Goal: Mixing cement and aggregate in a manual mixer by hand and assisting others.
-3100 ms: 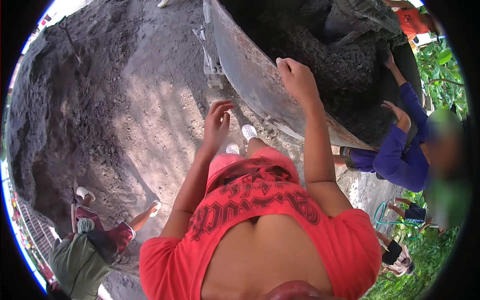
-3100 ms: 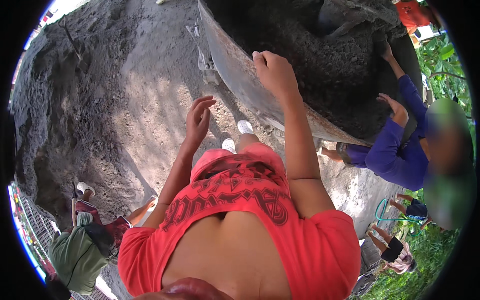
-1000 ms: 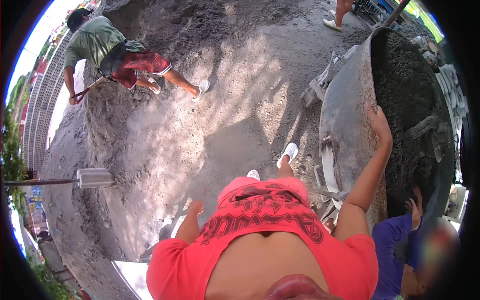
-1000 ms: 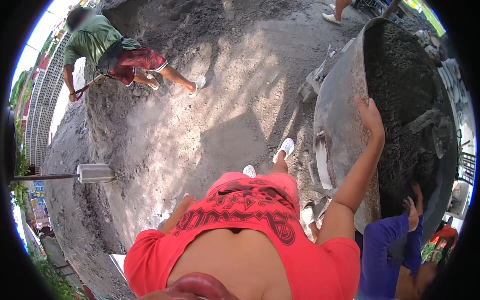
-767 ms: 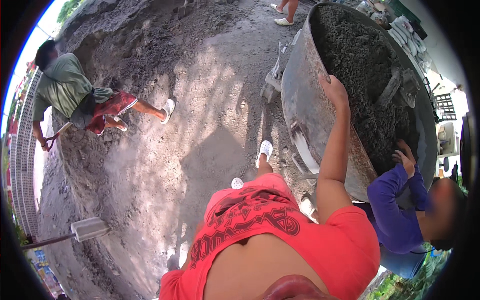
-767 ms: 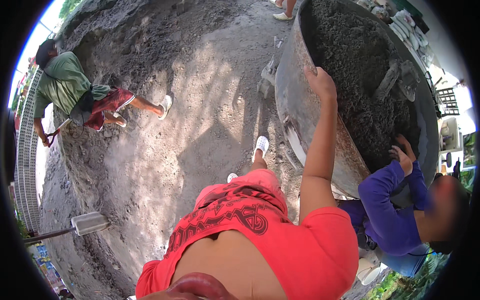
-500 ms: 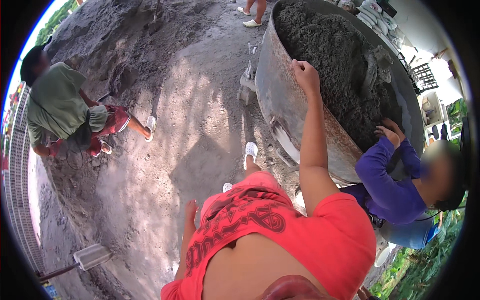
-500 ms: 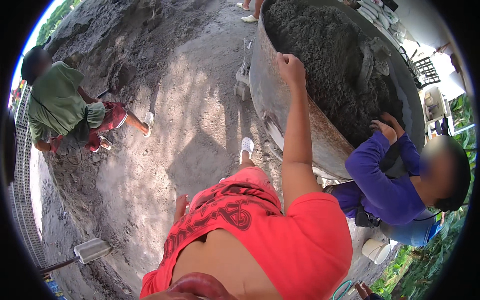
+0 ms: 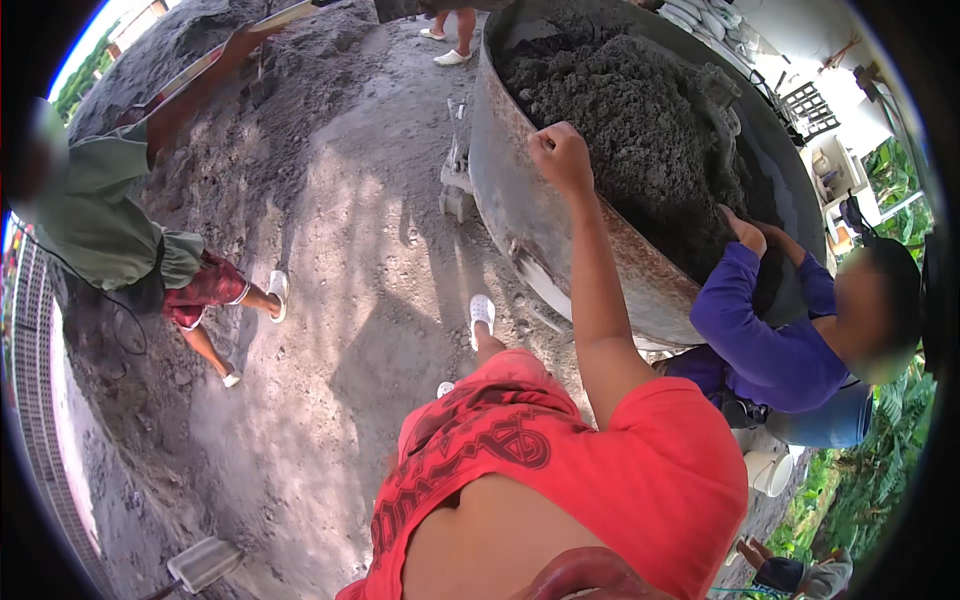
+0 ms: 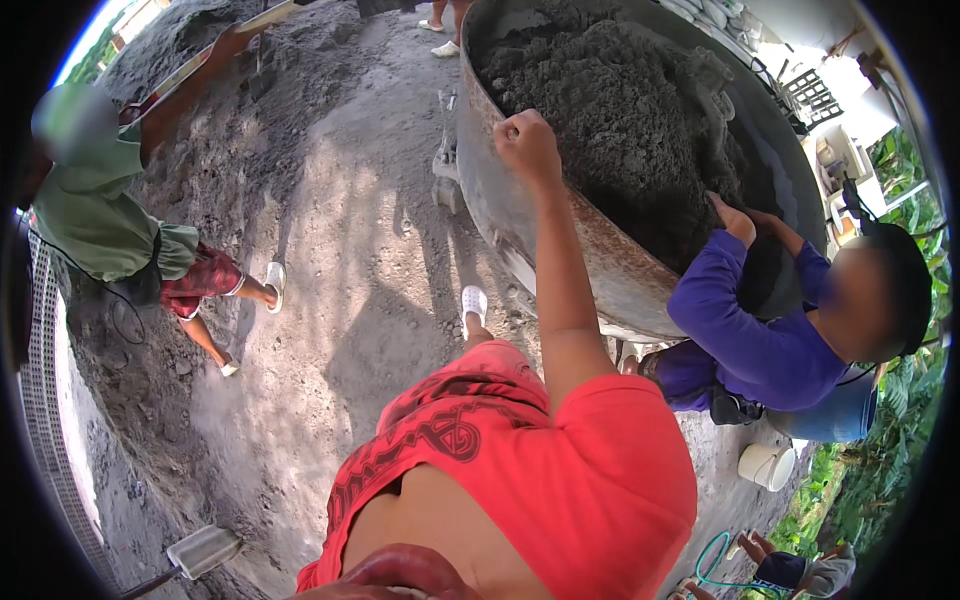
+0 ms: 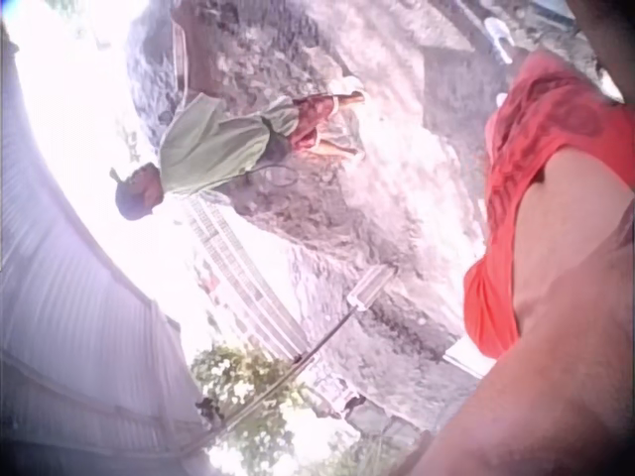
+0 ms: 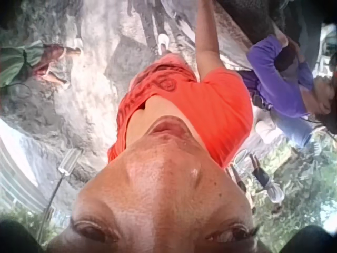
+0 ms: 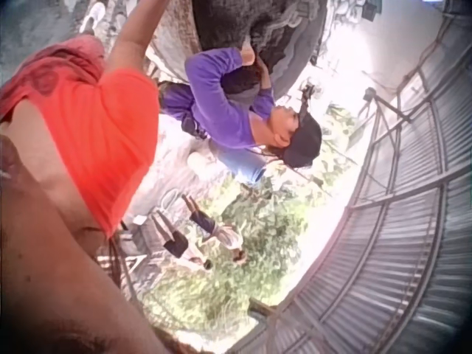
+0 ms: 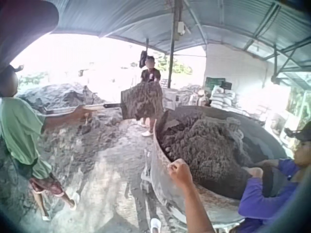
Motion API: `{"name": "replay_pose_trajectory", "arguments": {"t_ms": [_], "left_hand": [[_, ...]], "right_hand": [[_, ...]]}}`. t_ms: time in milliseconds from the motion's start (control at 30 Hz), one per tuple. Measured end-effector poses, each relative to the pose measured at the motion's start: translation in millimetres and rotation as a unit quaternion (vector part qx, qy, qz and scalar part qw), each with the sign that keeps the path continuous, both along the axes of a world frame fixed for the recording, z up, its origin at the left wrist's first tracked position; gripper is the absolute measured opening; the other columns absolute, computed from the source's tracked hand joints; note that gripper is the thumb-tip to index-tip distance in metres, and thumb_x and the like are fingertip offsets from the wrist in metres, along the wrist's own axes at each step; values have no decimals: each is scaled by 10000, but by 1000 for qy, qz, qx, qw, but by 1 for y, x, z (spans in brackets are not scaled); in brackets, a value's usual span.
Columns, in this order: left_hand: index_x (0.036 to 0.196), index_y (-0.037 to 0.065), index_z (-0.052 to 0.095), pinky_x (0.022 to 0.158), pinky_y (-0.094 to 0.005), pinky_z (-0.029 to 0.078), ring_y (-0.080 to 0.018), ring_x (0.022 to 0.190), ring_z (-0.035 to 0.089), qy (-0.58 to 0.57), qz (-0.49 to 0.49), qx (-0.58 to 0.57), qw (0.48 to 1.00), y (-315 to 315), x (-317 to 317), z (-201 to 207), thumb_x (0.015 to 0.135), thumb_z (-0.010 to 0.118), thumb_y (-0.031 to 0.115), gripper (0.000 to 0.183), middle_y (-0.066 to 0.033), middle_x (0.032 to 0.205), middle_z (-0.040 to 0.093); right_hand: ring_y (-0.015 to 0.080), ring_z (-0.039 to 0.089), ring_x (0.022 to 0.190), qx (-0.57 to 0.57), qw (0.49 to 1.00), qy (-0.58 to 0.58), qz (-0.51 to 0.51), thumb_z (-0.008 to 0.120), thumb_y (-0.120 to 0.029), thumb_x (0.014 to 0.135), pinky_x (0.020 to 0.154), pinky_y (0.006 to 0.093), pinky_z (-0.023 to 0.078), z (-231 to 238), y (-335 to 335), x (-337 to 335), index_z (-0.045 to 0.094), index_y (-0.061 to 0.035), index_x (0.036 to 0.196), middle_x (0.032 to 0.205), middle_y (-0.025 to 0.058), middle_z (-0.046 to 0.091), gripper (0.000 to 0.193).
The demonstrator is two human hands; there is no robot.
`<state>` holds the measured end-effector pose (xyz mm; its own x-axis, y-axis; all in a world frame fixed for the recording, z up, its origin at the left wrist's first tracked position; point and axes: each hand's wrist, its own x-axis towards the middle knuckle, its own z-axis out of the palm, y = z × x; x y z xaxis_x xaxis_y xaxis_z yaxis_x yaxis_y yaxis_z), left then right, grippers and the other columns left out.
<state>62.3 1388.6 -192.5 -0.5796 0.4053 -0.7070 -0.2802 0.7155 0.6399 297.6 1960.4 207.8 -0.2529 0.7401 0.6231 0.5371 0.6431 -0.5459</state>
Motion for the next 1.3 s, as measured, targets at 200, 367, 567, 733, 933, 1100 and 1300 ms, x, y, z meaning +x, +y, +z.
{"name": "replay_pose_trajectory", "arguments": {"t_ms": [200,367,567,733,933,1100,1300], "left_hand": [[1076,62,662,521,-366,467,-217,570,592,-16,19,-12,1000,0,-1,3,871,508,292,344,-117,749,627],[1074,63,659,528,-371,467,-217,569,586,-33,34,-25,999,-2,2,10,873,504,298,346,-114,753,627],[1090,65,660,543,-362,468,-210,575,586,-49,52,-61,996,-6,12,7,878,499,310,362,-107,806,637],[1107,74,678,572,-380,495,-209,619,639,-53,72,-60,994,12,18,-13,897,481,298,365,-120,846,669],[1084,35,695,723,-432,537,-335,811,687,244,-445,-84,858,-19,43,-61,911,514,292,359,-226,942,697],[1093,26,688,755,-441,535,-354,847,678,218,-375,-5,901,-84,89,-93,905,524,296,367,-227,946,697],[1111,17,677,757,-448,535,-354,857,679,236,-317,28,918,-48,65,-35,898,536,302,383,-223,960,695]], "right_hand": [[351,645,839,11,1000,-6,-5,671,-165,805,756,420,526,0,-3,0,689,-24,753,883,163,653,151],[356,645,847,42,999,-12,8,670,-159,796,770,422,527,-4,3,5,685,-19,747,881,169,654,150],[362,649,875,4,1000,-15,-27,645,-222,840,789,436,518,-2,6,-4,701,-9,802,923,178,668,223],[373,659,888,-76,989,-64,-113,574,-352,938,800,453,511,5,11,0,702,-18,922,935,164,691,358],[361,669,1003,-129,979,-76,-139,514,-424,966,864,432,517,14,-1,-8,679,-56,1096,1054,161,715,424],[386,609,1129,-266,949,-113,-126,423,-535,985,949,443,461,14,17,-14,667,-36,1159,1141,209,681,582],[395,592,1156,-284,951,-64,-102,469,-439,985,970,407,442,1,33,2,670,4,1163,1184,238,659,518]]}}
